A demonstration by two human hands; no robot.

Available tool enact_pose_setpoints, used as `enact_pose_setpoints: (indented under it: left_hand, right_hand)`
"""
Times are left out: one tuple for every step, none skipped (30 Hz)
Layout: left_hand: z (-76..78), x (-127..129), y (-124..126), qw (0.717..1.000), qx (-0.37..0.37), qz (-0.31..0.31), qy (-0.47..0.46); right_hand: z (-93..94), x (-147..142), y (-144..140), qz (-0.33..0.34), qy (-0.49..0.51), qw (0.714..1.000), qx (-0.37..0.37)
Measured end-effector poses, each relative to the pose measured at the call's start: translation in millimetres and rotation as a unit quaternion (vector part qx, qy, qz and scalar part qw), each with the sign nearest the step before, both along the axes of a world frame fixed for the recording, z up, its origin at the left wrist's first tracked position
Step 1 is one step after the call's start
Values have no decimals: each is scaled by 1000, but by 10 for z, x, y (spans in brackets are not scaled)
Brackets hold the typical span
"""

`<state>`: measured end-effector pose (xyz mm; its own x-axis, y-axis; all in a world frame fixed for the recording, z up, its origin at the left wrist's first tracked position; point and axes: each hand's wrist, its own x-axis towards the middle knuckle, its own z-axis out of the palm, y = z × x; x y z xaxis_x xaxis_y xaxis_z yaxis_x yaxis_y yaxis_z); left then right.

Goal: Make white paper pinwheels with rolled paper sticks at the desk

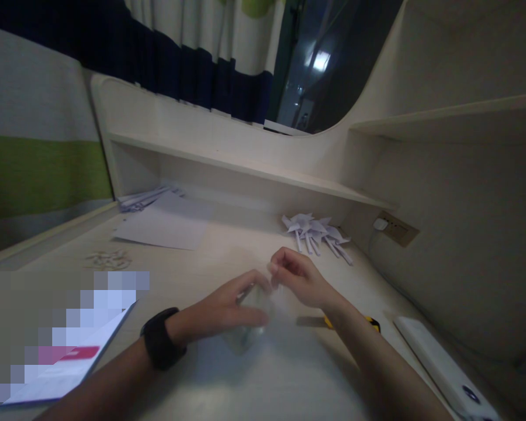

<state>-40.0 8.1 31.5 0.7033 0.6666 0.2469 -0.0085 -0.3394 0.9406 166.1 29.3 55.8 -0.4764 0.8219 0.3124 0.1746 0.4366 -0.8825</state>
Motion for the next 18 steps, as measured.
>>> enact_pose_setpoints:
  left_hand:
    - [7,-13,-3,1000,-7,0,2]
    - [12,-24,-5,1000,-14,0,6]
    - [14,-32,-9,1000,-20,0,8]
    - [14,-35,-13,1000,-26,0,5]
    - [11,-32,-17,999,-33,0,-1]
    - [4,-23,-21,999,-40,3,-11]
    - [-8,-6,-22,999,-46,8,-23]
    - [-25,18,-20,998,-51,19,-33]
    - [-49,46,-14,997,-55,35,-37]
    - [-79,78,-2,996,-56,56,-37]
    - [-115,111,13,995,-58,79,-32]
    - [-154,144,31,993,-58,96,-22]
    - [-196,173,49,992,-54,110,-15]
    - [-237,199,65,992,-50,117,-10]
    - [-275,220,78,991,-47,121,-10]
    - [-307,236,85,991,-42,127,-11]
    - [-333,249,87,991,-38,130,-14]
    - [-352,258,82,991,-35,131,-16]
  right_hand:
    - [-5,12,8,1,9,1000,-11]
    - [-9,25,19,2,16,1000,-20]
    - [-12,38,32,2,18,999,-26]
    - [-14,50,45,1,18,999,-29]
    - [-15,60,58,0,15,999,-31]
    - [-15,66,70,1,12,999,-33]
    - [-15,68,80,1,9,999,-34]
    - [-16,66,89,-1,8,999,-38]
    - [-20,62,95,-3,8,999,-44]
    - [-26,57,101,-5,8,999,-53]
    - [-35,54,108,-5,10,998,-64]
    - [-48,55,117,-3,12,997,-77]
    - [-63,60,128,3,17,996,-90]
    - [-80,69,142,11,25,994,-102]
    - [-97,82,159,22,35,993,-112]
    - [-114,96,178,32,49,991,-122]
    - [-129,108,199,41,64,989,-130]
    - [-142,118,221,46,79,986,-136]
